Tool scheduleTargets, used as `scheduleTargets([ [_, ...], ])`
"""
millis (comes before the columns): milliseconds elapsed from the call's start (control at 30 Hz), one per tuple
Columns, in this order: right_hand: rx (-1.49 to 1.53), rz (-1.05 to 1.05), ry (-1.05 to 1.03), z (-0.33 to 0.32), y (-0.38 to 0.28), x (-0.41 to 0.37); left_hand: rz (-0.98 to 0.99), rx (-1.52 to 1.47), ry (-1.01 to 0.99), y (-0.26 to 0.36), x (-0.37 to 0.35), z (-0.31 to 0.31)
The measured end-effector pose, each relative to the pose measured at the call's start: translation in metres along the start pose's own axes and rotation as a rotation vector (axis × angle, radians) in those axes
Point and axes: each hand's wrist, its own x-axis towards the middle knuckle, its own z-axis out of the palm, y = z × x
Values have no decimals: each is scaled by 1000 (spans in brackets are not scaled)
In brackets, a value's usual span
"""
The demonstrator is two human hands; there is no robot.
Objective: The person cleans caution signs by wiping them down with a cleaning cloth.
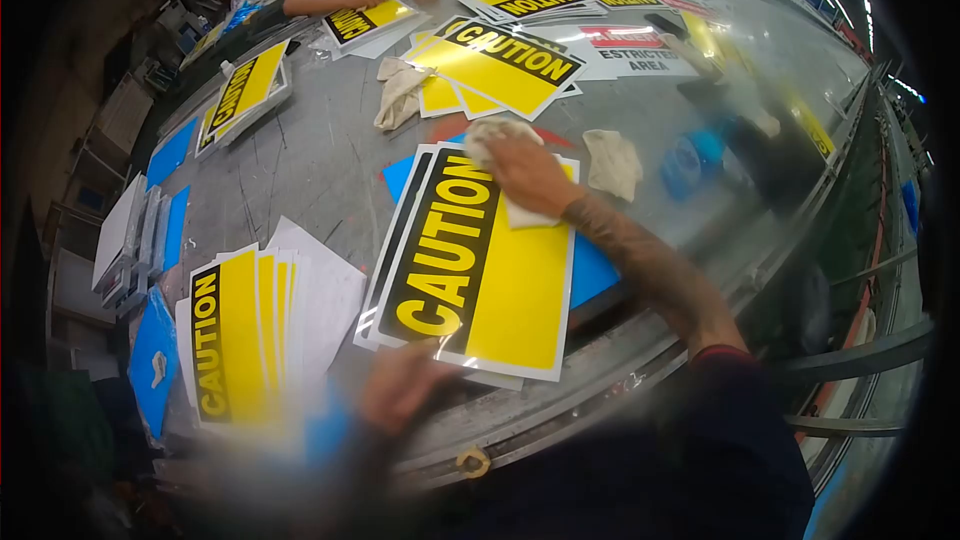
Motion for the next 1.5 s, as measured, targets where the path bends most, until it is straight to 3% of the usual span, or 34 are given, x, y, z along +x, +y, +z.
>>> scheduleTargets([
  [33, -8, 41, -44, -2, 6, -4, -8, -58, 28, 1, -3, 2],
  [100, -160, -231, -47, -16, -36, -15, -20, -186, 65, 4, -2, 11],
  [167, 225, -228, -156, -28, -115, -40, -16, -256, 53, -1, 10, -1],
  [233, 371, -237, -218, -67, -185, -51, -20, -207, 95, -10, 14, -13],
  [300, 391, -155, -257, -60, -169, -54, 52, -145, 118, -7, 4, 1],
  [333, 420, -6, -240, -55, -145, -48, 44, -146, 117, -6, 4, 3],
  [400, 194, 104, -226, -37, -65, -43, 52, -133, 121, -6, 5, 2],
  [433, -45, -31, -101, -33, -28, -38, 49, -140, 133, -7, 6, 3],
  [467, -112, 35, -118, -36, -10, -39, 47, -145, 146, -8, 6, 4],
  [500, -39, 146, -176, -35, -10, -44, 43, -148, 161, -7, 5, 3],
  [567, 260, 154, -431, -59, -58, -56, 13, -181, 174, -5, 5, -1],
  [633, 350, -180, -402, -65, -130, -90, -8, -206, 166, -9, 10, -6],
  [700, 531, -353, -516, -97, -152, -85, 32, -185, 163, -7, 8, 3],
  [733, 521, -419, -537, -98, -129, -82, 50, -159, 164, -7, 7, 5],
  [800, 318, -246, -523, -87, -82, -81, 86, -172, 139, -9, 7, 3],
  [833, 291, -136, -391, -83, -57, -71, 110, -152, 154, -8, 6, 7],
  [933, 225, -103, -397, -76, -62, -67, 130, -167, 133, -7, 4, 11],
  [1033, 655, -355, -445, -100, -153, -88, 66, -215, 155, -11, 7, 1],
  [1100, 519, -491, -502, -93, -125, -72, 77, -139, 199, -9, 2, 10],
  [1233, 141, -16, -343, -82, -20, -50, 79, -143, 140, -12, 6, -5],
  [1333, 57, 102, -323, -82, -15, -55, 306, 221, 10, -27, 15, -31],
  [1367, 142, 99, -335, -85, -33, -67, 285, 202, 49, -27, 11, -27],
  [1400, 290, 90, -505, -95, -58, -74, 285, 203, 61, -27, 11, -27],
  [1500, 472, -388, -536, -127, -117, -91, 326, 263, 51, -36, 16, -42],
])
